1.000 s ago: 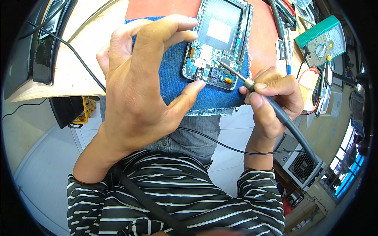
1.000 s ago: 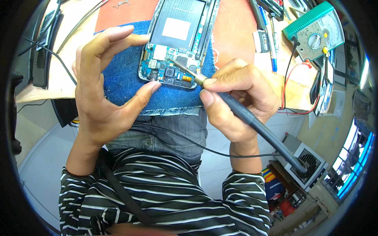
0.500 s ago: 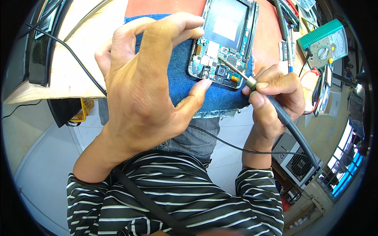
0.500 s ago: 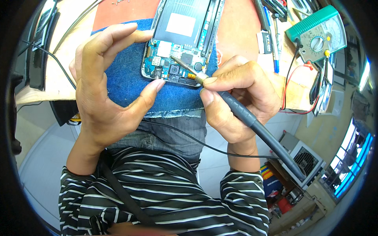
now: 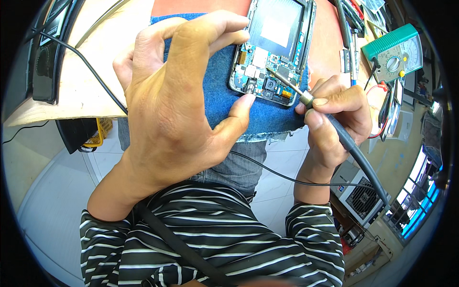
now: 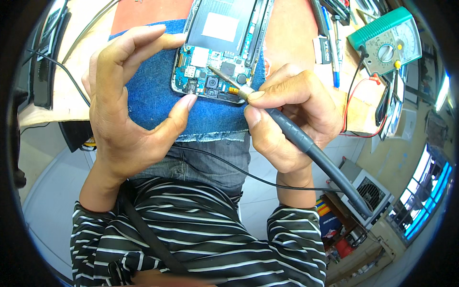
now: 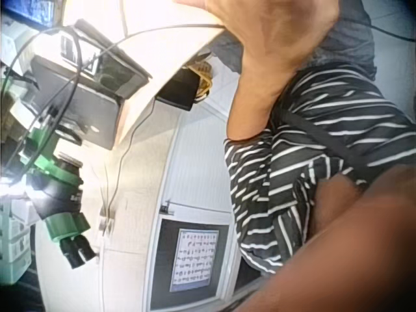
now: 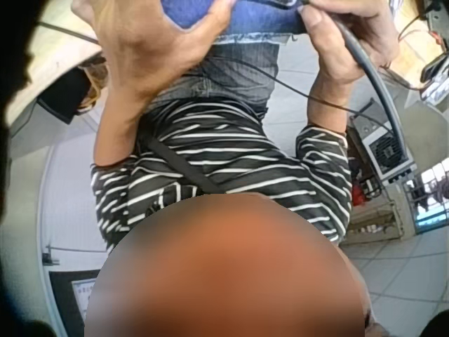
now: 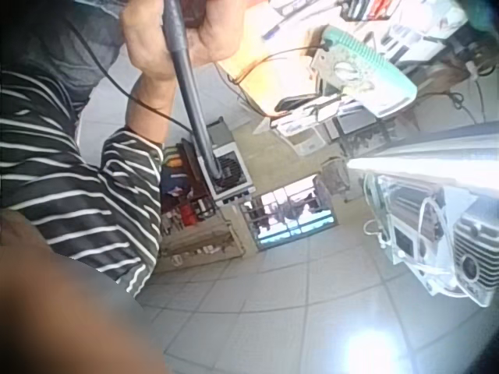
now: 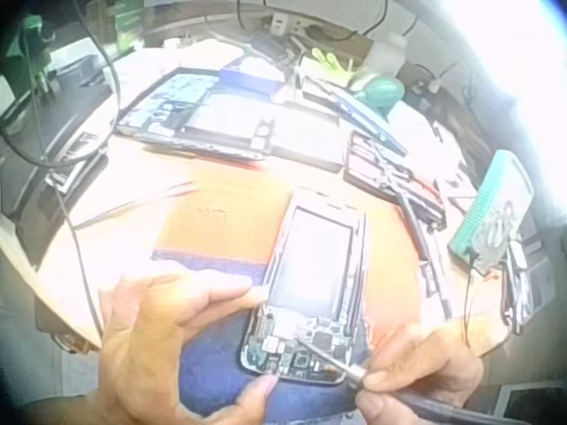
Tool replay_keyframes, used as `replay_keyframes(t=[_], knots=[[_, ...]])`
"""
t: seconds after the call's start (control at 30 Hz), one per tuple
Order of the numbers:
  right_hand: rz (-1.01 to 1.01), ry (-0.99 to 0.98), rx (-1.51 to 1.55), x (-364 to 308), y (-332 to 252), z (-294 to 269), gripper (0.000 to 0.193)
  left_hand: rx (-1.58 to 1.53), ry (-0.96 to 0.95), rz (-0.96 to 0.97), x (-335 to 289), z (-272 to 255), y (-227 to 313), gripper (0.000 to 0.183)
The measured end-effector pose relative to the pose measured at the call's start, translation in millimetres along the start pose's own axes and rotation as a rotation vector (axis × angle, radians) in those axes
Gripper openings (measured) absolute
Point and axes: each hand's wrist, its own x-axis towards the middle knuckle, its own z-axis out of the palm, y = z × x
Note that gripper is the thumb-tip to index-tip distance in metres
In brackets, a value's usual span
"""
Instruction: The person uses a soldering iron and tweezers to work on a disassembled mobile phone motherboard. They briefly leave the workbench to open a refrigerator, retrieve a white cloth, and return to continue soldering the circuit board.
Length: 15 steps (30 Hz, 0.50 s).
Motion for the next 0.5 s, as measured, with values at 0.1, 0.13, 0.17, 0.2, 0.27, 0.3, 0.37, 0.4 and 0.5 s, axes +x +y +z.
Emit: replay_keyframes(t=[0.1, 0.13, 0.17, 0.2, 0.27, 0.3, 0.37, 0.4, 0.5], knots=[[-0.005, 0.000, 0.019, 0.4, 0.4, 0.4, 0.013, -0.010, 0.000, -0.009, 0.9, 1.0, -0.5, 0.070], [0.003, 0.002, 0.031, 0.4, 0.3, 0.5, 0.013, 0.018, -0.001, -0.002, 0.2, -0.1, 0.0, 0.070], [0.022, 0.002, 0.037, 0.1, -1.1, 0.2, 0.014, 0.024, -0.002, -0.002, 0.2, -0.3, 0.1, 0.069], [0.020, 0.005, 0.049, 0.1, -0.7, 0.6, 0.013, 0.022, -0.013, -0.008, -0.5, -0.7, 0.8, 0.069], [0.013, 0.003, 0.043, 0.3, -0.9, 1.0, 0.013, 0.013, -0.014, -0.008, -0.4, -0.6, 0.8, 0.069], [0.008, 0.001, 0.032, 0.8, -0.6, 0.9, 0.013, 0.001, -0.012, -0.011, 0.7, 0.3, -0.7, 0.069], [0.051, 0.017, 0.072, -0.8, -2.9, 1.7, 0.013, 0.027, -0.009, -0.005, 0.3, -0.1, -0.2, 0.070], [0.036, 0.007, 0.067, 0.4, -2.1, 1.3, 0.013, 0.025, -0.010, -0.002, -0.2, -0.4, 0.5, 0.071], [0.030, -0.001, 0.055, 1.4, -2.1, 0.7, 0.012, 0.015, 0.001, 0.003, -0.7, -0.2, -0.3, 0.072]])
